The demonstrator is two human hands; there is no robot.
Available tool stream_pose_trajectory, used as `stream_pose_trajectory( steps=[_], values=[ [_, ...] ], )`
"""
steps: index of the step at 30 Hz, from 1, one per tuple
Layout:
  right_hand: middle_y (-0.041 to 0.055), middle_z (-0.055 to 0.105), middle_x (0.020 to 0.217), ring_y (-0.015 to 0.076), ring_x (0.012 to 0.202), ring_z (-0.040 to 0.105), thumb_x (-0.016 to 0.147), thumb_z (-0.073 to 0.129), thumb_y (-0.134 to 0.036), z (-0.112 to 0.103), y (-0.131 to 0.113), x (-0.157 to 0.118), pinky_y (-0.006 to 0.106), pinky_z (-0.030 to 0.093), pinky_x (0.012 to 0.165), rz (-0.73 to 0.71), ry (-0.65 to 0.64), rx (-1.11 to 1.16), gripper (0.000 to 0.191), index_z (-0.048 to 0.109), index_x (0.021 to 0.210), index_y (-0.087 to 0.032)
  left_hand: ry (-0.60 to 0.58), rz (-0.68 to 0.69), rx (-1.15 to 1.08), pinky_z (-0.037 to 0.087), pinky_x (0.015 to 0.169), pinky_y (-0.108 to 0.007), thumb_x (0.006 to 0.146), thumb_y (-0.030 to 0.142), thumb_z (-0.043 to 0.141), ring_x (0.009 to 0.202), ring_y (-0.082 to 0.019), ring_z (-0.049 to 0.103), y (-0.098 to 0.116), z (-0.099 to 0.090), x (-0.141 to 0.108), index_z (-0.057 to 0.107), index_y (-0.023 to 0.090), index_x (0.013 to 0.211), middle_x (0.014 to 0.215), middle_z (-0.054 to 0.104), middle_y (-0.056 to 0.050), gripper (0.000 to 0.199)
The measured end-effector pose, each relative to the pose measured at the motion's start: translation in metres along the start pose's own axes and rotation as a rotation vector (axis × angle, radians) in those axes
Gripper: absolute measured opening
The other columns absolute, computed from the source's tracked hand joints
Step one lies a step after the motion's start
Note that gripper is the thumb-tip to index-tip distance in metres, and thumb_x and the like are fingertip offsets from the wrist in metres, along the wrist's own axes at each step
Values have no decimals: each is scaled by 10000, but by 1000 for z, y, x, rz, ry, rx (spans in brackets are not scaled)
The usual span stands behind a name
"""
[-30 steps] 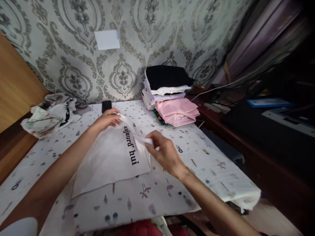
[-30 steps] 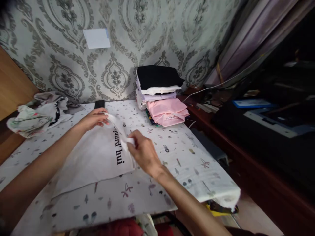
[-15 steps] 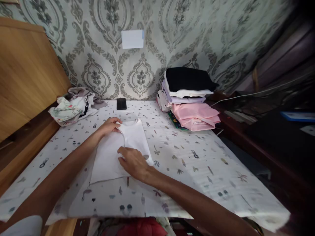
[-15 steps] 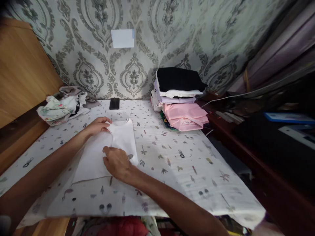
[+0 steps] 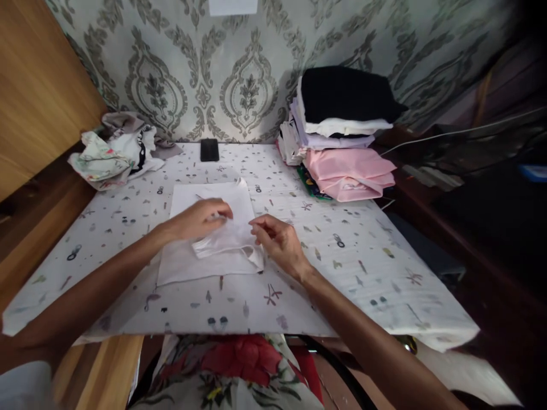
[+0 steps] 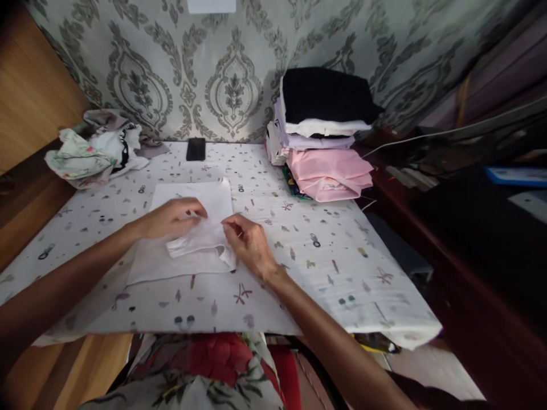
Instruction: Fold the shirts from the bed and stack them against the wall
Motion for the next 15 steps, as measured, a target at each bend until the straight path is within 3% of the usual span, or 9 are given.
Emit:
stream_pose_trajectory(
  steps=[3,7,12,15],
  values=[
    [45,666,925,179,819,630,880,622,-351,4,-2,-15,313,511,742,-103,-84,-214,223,649,1036,-195,-152,109,38,457,834,-322,900,310,556,990,-235,601,37,34,-16,661,219,1047,1042,645,-57,202],
    [108,638,1088,258,995,612,815,687,-302,20,-3,-35,416,521,855,-216,-102,-453,410,564,1190,-192,-99,118,208,453,831,-344,888,301,583,982,-238,563,42,56,-24,603,206,1116,1061,604,-71,248],
    [107,629,1030,263,968,599,807,570,-147,22,3,-43,398,518,822,-190,10,-537,351,520,1153,-175,17,159,363,445,818,-355,913,208,527,966,-239,534,49,69,-14,576,192,1055,1034,593,-81,152],
    [76,611,951,230,879,579,788,482,-56,18,0,-48,358,500,787,-200,53,-570,279,549,1024,-190,-1,181,436,438,794,-348,933,180,507,919,-228,541,55,79,-9,577,196,995,962,596,-65,94]
  ],
)
Point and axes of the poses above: each hand's wrist, its own x-axis towards the middle knuckle, its own z-axis out of the palm, y = z × x, the point moved 10 cm from there along x, towards the middle knuckle
